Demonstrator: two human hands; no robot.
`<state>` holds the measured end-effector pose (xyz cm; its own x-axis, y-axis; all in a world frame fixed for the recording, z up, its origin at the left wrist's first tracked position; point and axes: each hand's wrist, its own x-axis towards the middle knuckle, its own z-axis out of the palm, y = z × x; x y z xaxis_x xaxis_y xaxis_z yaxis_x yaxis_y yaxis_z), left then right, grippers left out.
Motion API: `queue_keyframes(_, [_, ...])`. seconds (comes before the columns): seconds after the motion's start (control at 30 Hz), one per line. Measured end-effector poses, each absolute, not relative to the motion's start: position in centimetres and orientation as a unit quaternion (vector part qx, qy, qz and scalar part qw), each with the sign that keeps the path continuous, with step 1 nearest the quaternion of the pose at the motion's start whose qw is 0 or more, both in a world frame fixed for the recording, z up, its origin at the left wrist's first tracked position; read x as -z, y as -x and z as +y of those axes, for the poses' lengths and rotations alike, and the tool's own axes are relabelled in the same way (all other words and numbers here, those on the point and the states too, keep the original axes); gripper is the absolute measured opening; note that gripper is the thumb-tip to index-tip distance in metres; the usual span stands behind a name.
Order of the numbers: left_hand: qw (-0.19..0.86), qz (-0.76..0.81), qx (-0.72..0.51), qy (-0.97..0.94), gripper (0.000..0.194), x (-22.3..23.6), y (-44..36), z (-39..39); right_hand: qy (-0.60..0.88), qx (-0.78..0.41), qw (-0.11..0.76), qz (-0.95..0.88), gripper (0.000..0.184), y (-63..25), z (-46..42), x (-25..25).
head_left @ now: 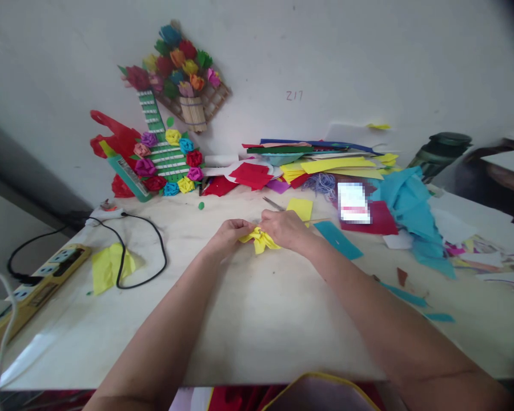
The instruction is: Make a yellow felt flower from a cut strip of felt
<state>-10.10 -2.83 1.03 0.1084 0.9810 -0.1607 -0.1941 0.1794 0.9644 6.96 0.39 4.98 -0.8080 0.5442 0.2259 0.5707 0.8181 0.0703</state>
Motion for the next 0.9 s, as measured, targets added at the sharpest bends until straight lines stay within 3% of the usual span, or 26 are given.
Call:
queue_keyframes(0.27, [0.67,0.432,-0.464,-0.386,0.021,-0.9,11.0,-2.6,0.211,0.145,0.143,-0.956,0.025,-6.8,-0.5,-5.1])
queue_keyframes(0.43, [0.665,0.432,-0.467,-0.392,0.018,-0.8,11.1,-2.6,0.233,0.114,0.143,-0.955,0.024,-6.7,-0.2,-4.8])
queue_keyframes(0.7, [0.602,0.47,-0.457,-0.455,0.021,-1.4,10.3,-2.9,0.292,-0.003,0.137,-0.947,0.03,-7.5,1.4,-4.3])
queue_keyframes(0.9, [0.51,0.52,-0.424,-0.539,0.026,-1.2,10.0,-2.9,0.289,-0.022,0.075,-0.954,0.03,-7.7,1.4,-4.9])
